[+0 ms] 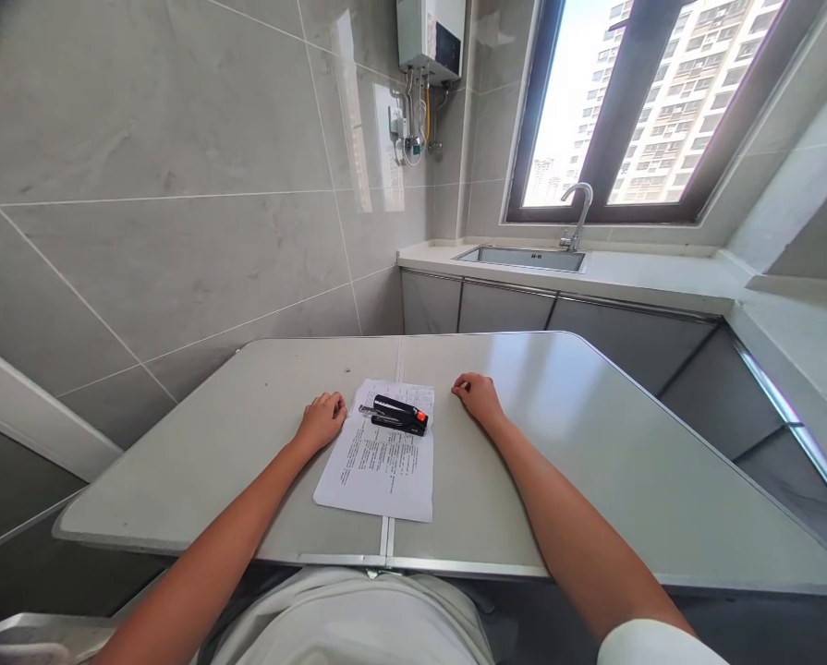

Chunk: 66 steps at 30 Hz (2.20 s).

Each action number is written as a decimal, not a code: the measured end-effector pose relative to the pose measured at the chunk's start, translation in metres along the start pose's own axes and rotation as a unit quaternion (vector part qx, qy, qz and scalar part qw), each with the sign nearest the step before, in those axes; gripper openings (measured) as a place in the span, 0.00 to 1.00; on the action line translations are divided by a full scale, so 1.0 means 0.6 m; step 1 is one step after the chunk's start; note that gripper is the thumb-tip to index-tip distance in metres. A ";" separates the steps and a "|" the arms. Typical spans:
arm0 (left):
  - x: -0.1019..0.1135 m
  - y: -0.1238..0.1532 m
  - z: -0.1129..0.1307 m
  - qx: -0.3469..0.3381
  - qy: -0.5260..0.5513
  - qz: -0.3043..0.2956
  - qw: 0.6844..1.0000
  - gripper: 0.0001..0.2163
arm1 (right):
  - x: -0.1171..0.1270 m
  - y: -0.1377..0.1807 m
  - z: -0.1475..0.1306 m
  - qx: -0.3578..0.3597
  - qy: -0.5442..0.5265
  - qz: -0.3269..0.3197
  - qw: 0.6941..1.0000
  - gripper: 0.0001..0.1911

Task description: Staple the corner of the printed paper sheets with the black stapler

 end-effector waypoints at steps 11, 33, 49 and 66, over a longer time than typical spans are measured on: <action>-0.010 -0.040 -0.004 0.005 0.001 0.015 1.000 0.10 | -0.022 -0.003 0.013 0.013 0.030 0.005 0.999 0.14; -0.013 -0.066 -0.016 -0.060 0.050 0.035 0.996 0.17 | -0.026 0.020 -0.035 0.022 0.021 0.013 0.999 0.16; 0.030 0.000 0.001 -0.060 0.185 0.071 0.978 0.11 | -0.012 0.066 -0.163 0.127 -0.164 0.064 0.976 0.15; 0.029 0.015 0.042 -0.216 0.336 0.045 0.916 0.06 | -0.058 0.093 -0.197 0.198 -0.105 -0.061 0.973 0.13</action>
Point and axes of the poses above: each hand's wrist, its own y-axis away from the middle knuckle, its own x-axis out of the back of the hand, z = x × y, the point moved 1 cm from there along -y, towards the middle knuckle, and after that the axes turned 5 degrees about y, right-handed, at the moved point
